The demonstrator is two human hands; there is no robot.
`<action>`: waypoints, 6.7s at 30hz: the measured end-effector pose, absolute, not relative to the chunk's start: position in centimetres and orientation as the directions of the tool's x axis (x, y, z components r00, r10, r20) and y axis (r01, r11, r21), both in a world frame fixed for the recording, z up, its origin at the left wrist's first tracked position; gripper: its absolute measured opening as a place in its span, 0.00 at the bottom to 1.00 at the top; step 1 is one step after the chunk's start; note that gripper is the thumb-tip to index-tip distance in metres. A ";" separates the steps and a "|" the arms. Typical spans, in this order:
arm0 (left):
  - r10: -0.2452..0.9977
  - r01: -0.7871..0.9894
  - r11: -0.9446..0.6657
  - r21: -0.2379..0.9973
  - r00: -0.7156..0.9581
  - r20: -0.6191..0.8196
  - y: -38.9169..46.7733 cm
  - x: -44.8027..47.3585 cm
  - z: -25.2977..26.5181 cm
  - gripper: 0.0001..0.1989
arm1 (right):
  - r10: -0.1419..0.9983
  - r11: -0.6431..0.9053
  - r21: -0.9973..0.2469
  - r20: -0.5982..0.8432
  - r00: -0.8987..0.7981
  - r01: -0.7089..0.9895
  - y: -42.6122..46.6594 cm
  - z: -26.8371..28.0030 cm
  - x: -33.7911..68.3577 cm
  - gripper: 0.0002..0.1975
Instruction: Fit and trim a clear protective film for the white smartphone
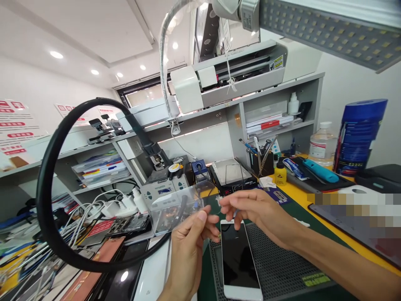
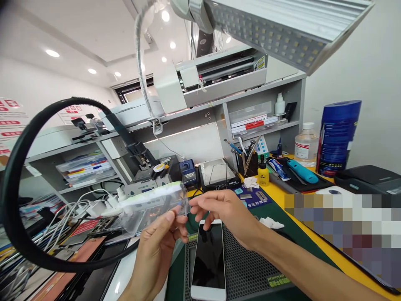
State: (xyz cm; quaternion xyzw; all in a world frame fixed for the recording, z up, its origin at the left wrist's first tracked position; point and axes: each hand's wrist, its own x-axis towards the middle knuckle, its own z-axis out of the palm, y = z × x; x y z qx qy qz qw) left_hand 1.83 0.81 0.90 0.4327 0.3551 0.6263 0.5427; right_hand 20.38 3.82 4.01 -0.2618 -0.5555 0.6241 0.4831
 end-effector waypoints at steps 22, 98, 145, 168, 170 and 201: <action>0.966 -0.295 -0.257 0.920 -0.106 0.236 0.4 2.2 1.0 0.12 | 0.893 0.329 -0.939 0.344 -0.290 -0.101 3.3 3.3 19.9 0.17; 0.932 -0.336 -0.363 0.869 -0.124 0.341 1.1 -0.1 1.8 0.10 | 0.796 0.570 -0.777 0.443 -0.412 0.266 1.9 2.7 18.8 0.10; 0.934 -0.148 -0.278 0.949 0.188 0.303 1.5 -1.0 1.4 0.13 | 0.865 0.244 -0.969 0.240 -0.441 -0.049 2.9 3.0 19.7 0.10; 0.923 -0.119 -0.323 0.939 0.178 0.340 1.5 -1.2 1.0 0.14 | 0.860 0.243 -0.967 0.251 -0.444 -0.075 2.9 3.0 19.7 0.07; 0.924 -0.127 -0.324 0.937 0.171 0.343 1.5 -1.2 0.9 0.14 | 0.864 0.240 -0.968 0.248 -0.439 -0.073 2.9 3.1 19.6 0.07; 0.961 -0.170 -0.273 0.947 0.000 0.277 2.2 -0.1 1.4 0.16 | 0.960 0.219 -0.962 0.184 -0.212 0.160 3.3 3.2 19.1 0.12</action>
